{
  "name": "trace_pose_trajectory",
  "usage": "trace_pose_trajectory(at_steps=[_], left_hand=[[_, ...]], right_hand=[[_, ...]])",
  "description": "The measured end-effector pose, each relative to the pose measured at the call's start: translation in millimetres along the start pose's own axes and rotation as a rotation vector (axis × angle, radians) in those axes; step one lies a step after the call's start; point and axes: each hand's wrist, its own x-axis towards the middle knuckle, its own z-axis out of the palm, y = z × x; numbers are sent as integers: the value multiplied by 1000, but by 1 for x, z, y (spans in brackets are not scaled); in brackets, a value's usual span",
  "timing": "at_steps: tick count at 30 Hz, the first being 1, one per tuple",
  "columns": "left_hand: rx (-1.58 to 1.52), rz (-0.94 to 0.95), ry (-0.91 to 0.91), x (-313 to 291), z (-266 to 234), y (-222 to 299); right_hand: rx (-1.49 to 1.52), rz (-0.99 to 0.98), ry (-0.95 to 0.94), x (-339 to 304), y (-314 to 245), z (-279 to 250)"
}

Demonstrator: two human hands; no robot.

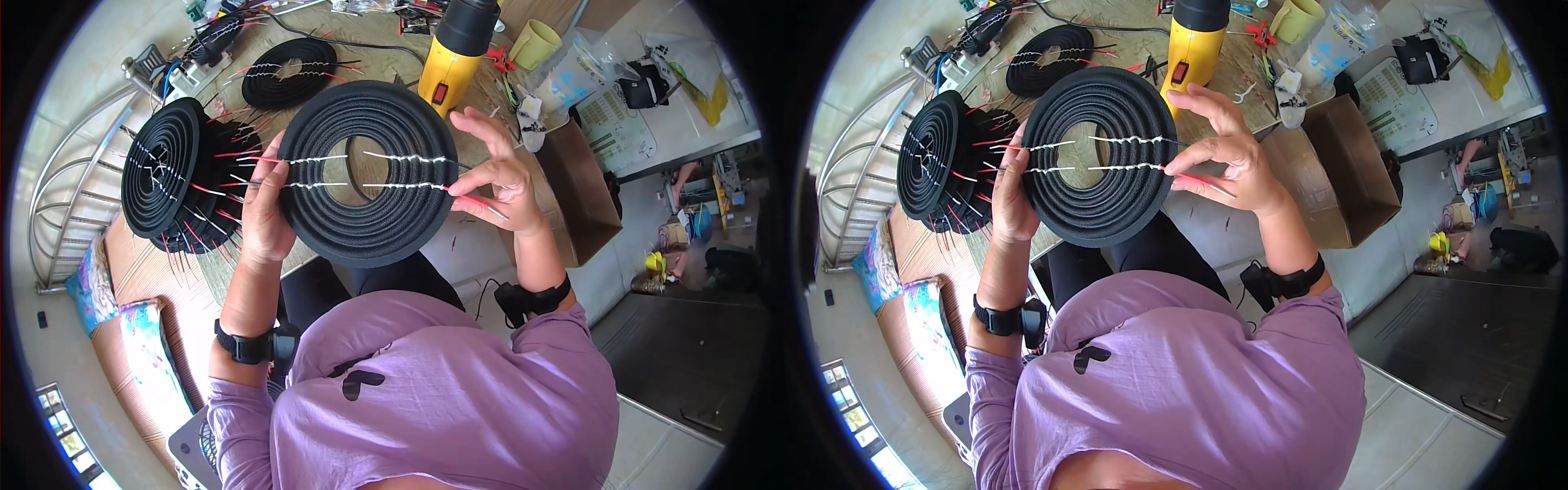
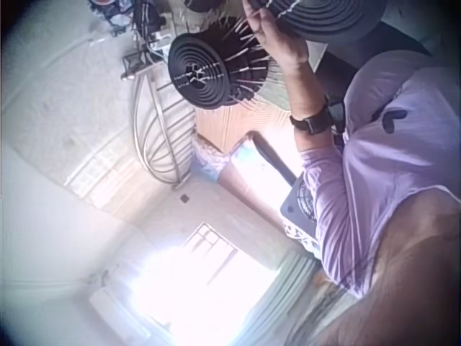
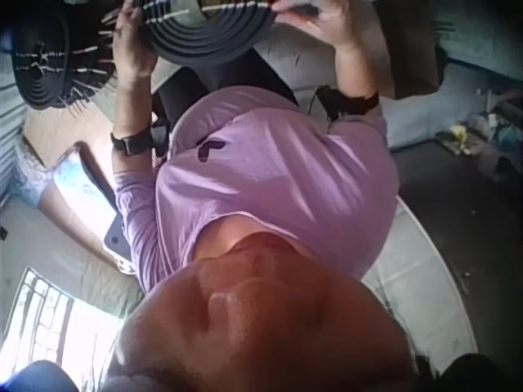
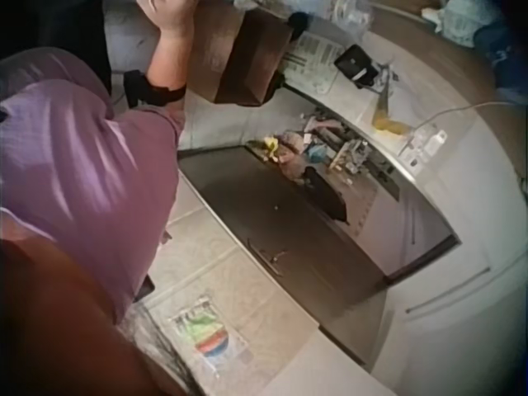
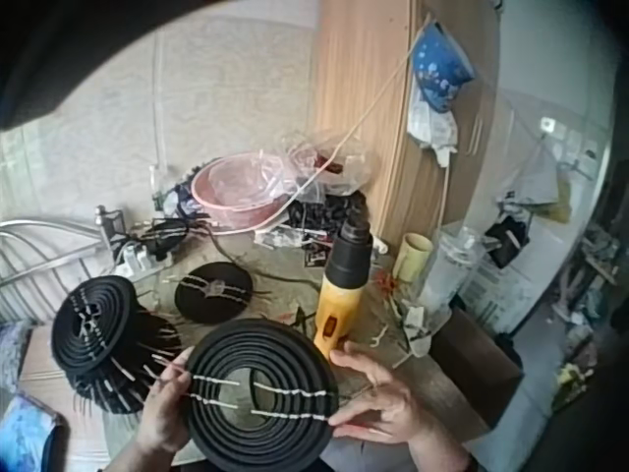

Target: Assembling circular heating elements by connecting wires and using a heat gun.

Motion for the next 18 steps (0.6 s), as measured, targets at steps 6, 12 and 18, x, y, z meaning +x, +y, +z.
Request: trace_pose_trajectory(at_steps=[6, 12, 18], left_hand=[[7, -20, -4, 1, 1, -1], [3, -28, 8, 1, 2, -4], [-84, -178, 18, -2, -8, -1]], right_hand=[[17, -8, -19, -4, 3, -3], [2, -16, 25, -5, 3, -3], [-14, 127, 192, 3, -4, 10]])
